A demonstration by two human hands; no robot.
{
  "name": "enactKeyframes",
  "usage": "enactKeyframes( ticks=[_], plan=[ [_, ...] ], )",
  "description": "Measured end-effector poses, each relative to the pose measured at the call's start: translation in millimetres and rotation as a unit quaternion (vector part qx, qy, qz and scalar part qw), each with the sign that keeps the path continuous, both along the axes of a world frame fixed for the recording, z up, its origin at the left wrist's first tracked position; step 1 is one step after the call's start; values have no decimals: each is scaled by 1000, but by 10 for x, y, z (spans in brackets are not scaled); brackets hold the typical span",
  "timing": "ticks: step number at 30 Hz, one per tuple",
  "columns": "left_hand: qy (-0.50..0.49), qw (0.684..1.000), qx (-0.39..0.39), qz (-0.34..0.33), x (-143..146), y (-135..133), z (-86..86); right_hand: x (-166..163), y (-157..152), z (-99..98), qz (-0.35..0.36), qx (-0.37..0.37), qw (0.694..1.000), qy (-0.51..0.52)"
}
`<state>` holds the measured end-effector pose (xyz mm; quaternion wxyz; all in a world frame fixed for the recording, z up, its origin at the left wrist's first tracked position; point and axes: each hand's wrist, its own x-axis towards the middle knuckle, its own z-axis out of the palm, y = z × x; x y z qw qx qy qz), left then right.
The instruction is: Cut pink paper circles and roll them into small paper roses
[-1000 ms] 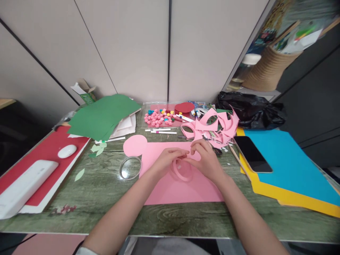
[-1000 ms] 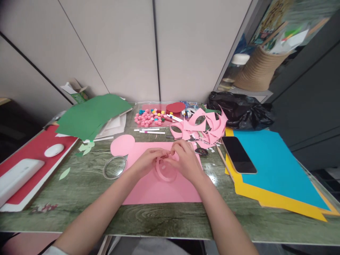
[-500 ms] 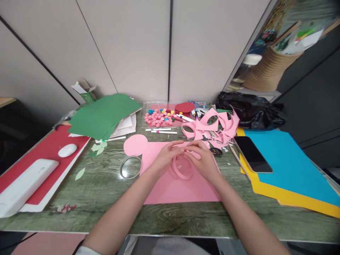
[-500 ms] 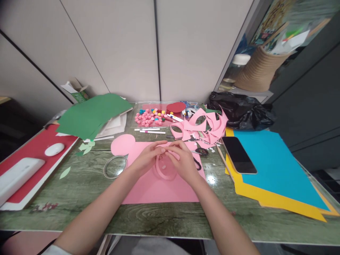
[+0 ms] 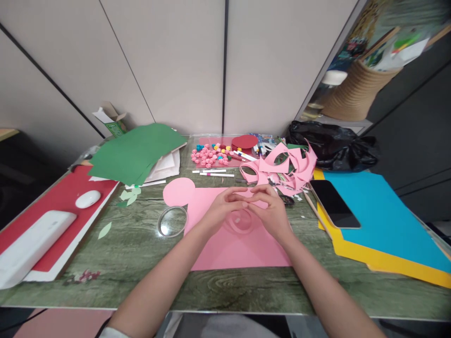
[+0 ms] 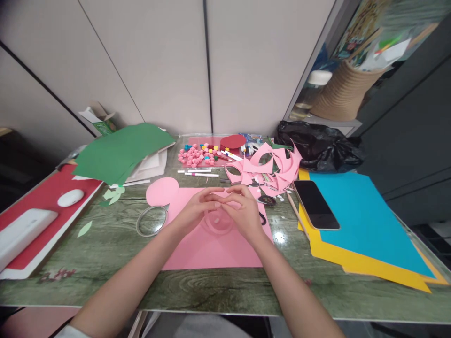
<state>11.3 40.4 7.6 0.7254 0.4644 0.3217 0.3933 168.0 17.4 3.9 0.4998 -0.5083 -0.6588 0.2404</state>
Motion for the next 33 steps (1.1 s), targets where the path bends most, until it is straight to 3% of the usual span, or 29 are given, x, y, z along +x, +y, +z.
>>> enactKeyframes(
  ticks=[14, 24, 30, 33],
  plan=[
    [10, 999, -15, -29, 76, -71, 39, -46, -22, 53, 6, -34, 999, -23],
    [-24, 996, -74, 43, -1, 11, -55, -4, -31, 38, 16, 29, 995, -99],
    [21, 999, -27, 37, -9, 18, -26, 8, 16, -51, 88, 25, 992, -91],
    [61, 997, 7, 55, 5, 21, -18, -3, 30, -76, 66, 15, 994, -89]
  ],
)
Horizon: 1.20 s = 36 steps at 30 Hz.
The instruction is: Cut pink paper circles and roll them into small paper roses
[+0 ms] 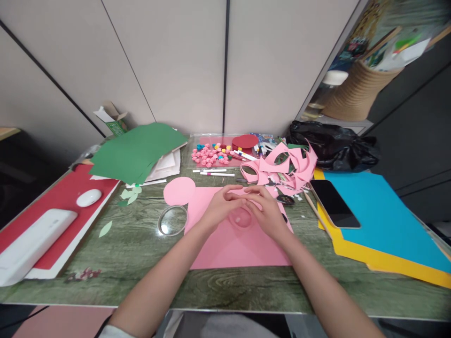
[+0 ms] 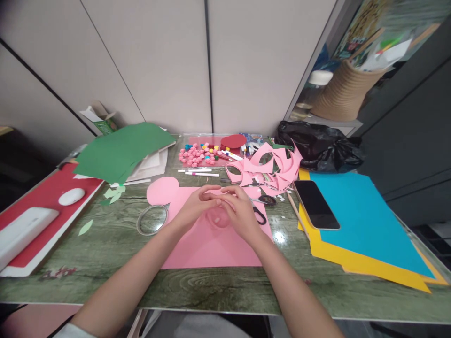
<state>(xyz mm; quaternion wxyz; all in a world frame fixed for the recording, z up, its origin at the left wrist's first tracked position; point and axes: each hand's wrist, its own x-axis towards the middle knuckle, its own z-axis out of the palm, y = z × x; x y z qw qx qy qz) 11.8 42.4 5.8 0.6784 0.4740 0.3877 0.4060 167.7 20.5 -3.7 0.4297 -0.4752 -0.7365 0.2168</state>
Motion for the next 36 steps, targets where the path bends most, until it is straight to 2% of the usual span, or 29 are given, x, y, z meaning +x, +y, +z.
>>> enactKeyframes(
  ticks=[5, 14, 28, 33, 36],
  plan=[
    [-4, 1000, 2, -19, 30, -25, 16, 10, 2, 32, -58, -5, 998, 34],
    [-48, 998, -13, -46, 28, -45, 36, 3, -11, 99, -83, -18, 994, 68],
    [-85, 995, -28, -38, 62, -65, -7, -39, -51, 135, -75, -16, 996, 39],
    [-98, 994, -56, -7, 38, -33, -16, -25, -63, 140, -52, -11, 998, 31],
    [-98, 993, -57, -10, 13, -10, -7, -11, -62, 139, -35, -11, 999, 33]
  ],
)
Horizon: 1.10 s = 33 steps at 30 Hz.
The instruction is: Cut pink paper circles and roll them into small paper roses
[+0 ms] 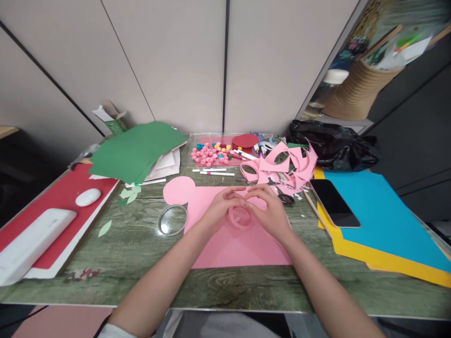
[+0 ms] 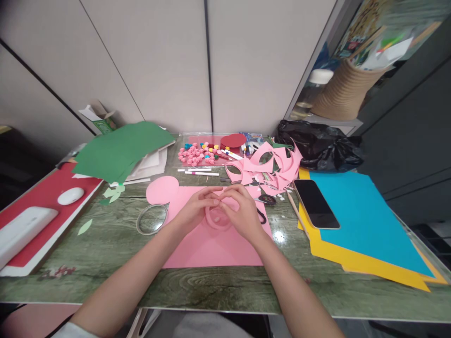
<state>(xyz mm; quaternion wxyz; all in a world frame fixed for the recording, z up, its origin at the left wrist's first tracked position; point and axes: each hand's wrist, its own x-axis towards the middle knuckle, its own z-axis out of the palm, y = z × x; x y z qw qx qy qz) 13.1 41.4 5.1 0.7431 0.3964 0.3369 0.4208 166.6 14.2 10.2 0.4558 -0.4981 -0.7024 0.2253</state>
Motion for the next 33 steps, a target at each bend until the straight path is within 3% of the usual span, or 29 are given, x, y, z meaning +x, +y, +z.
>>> enactKeyframes(
  ticks=[8, 18, 26, 33],
  plan=[
    [7, 1000, 24, -8, -10, 17, -30, -8, 35, -50, 52, -20, 998, 13],
    [-1, 999, 21, -23, 24, -27, -28, 4, 24, -27, -39, 4, 999, 13],
    [-13, 999, 17, -49, 55, -66, -5, -20, 3, -2, -34, 6, 999, -4],
    [-17, 1000, -9, -16, 30, -30, 14, -13, -8, 7, -14, 15, 1000, -5]
  ],
)
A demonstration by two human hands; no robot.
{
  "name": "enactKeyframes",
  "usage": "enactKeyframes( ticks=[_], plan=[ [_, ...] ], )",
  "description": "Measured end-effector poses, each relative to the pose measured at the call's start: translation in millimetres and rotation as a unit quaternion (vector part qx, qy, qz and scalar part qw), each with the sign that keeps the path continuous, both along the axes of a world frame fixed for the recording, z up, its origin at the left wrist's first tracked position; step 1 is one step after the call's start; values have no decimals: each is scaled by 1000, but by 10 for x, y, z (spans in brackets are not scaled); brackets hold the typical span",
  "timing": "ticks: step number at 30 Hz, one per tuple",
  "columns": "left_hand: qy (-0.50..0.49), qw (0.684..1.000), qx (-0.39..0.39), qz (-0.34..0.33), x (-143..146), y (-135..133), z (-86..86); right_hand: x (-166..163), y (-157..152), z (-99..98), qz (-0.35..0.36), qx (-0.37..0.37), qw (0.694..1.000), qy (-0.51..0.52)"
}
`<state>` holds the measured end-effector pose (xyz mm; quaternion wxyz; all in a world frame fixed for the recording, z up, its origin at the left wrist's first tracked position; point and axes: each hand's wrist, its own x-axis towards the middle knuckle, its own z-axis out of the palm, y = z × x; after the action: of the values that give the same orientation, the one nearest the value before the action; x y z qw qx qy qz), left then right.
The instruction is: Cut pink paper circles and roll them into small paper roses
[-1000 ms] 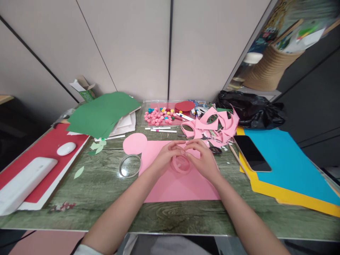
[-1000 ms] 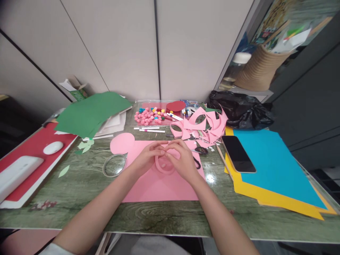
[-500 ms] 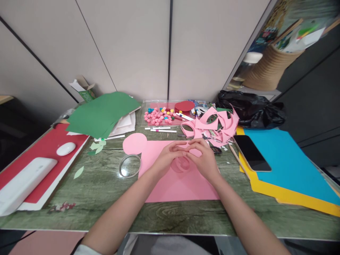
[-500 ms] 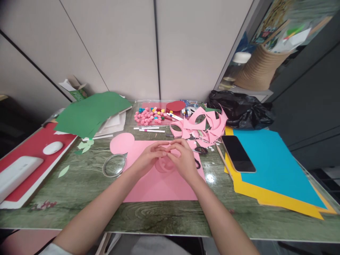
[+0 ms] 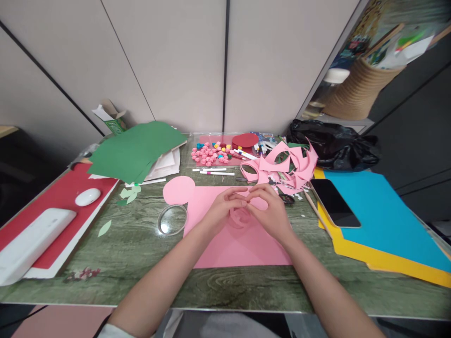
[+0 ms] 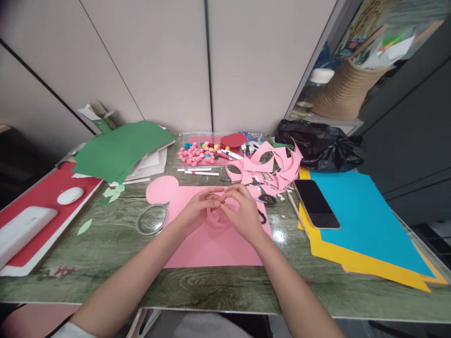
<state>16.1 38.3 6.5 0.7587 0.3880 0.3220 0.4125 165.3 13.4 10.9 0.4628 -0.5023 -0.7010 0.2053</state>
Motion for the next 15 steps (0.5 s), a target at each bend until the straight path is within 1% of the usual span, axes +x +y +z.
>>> enactKeyframes(
  ticks=[4, 8, 12, 15],
  plan=[
    [9, 1000, 0, 7, -28, 20, -3, 4, -5, 20, 15, -4, 1000, -5],
    [23, 999, 30, 0, -37, 22, -11, 7, -5, -1, 34, -4, 999, -15],
    [39, 997, 61, 9, -40, 10, 9, 10, 15, -58, 58, 2, 998, -22],
    [52, 996, 72, 12, -31, -4, 17, 8, 25, -74, 47, 9, 999, -22]
  ],
)
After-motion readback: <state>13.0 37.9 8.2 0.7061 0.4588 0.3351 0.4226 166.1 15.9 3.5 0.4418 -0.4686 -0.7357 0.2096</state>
